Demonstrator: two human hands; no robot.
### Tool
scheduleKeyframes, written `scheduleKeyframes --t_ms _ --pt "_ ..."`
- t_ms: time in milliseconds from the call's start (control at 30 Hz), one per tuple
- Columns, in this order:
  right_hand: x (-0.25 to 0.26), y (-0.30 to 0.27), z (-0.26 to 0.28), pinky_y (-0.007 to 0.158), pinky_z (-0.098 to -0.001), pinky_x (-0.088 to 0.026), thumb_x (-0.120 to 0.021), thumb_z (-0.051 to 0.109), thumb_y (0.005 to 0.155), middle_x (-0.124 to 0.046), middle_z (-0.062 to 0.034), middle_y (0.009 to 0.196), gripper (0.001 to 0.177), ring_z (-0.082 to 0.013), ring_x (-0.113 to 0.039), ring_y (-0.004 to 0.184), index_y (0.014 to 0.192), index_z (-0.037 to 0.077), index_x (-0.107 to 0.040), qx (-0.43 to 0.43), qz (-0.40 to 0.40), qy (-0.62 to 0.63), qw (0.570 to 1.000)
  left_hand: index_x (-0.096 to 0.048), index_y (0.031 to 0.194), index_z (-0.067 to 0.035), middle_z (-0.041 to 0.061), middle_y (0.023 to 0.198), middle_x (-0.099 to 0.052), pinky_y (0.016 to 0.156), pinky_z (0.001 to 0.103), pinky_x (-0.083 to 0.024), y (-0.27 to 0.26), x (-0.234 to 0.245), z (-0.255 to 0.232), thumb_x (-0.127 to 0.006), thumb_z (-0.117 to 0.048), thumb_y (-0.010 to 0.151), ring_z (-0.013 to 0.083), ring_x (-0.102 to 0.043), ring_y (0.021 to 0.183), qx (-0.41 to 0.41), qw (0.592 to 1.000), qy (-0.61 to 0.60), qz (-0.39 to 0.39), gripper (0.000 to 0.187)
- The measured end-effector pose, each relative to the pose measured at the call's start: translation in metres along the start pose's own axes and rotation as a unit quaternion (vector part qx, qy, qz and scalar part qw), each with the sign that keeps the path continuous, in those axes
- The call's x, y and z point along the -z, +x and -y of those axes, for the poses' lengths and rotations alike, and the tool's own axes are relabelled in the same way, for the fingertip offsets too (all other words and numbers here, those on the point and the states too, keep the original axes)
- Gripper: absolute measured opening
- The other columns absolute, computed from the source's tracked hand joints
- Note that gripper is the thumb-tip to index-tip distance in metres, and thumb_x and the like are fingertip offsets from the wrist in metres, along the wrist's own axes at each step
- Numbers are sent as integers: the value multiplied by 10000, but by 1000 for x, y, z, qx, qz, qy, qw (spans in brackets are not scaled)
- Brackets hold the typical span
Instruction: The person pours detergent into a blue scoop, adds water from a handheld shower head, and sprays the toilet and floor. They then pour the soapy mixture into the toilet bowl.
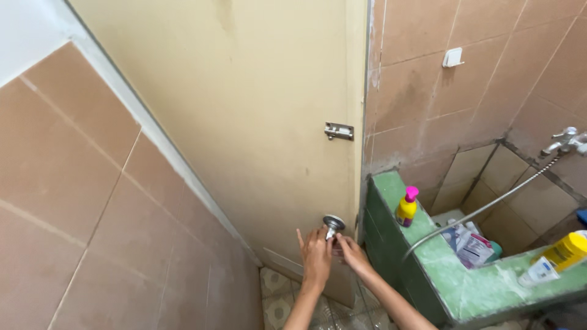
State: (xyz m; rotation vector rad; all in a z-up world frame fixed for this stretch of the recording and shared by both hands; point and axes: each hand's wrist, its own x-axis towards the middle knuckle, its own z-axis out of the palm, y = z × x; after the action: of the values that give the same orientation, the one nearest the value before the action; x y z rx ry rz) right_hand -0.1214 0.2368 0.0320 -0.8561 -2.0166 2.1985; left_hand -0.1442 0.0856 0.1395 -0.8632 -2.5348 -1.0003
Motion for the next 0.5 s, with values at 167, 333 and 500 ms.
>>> scheduleKeyframes --t_ms 167,333,500 --pt "13 38 14 963 -402 -628 -576 735 1005 -784 -107 1242 779 -235 -777 1135 1402 79 -712 -36 22 117 992 -752 1285 -2 184 1133 -760 1329 667 -197 42 -14 -3 -774 -121 978 367 -706 1163 0 999 -13 41 330" --pt "18 75 31 913 -383 -577 -602 743 1017 -727 -52 1139 715 -182 -687 992 1345 121 -729 -58 46 202 977 -729 1327 15 203 1137 -741 1326 676 -168 82 -38 1 -793 -145 966 357 -700 1164 -30 997 -9 76 401" --pt "32 114 49 858 -389 -604 -640 665 973 -734 -39 1009 576 -172 -738 893 1233 160 -734 -64 33 277 958 -677 1434 5 191 1216 -709 1310 671 -195 113 -67 17 -758 -131 978 358 -671 1225 -77 993 -21 86 483"
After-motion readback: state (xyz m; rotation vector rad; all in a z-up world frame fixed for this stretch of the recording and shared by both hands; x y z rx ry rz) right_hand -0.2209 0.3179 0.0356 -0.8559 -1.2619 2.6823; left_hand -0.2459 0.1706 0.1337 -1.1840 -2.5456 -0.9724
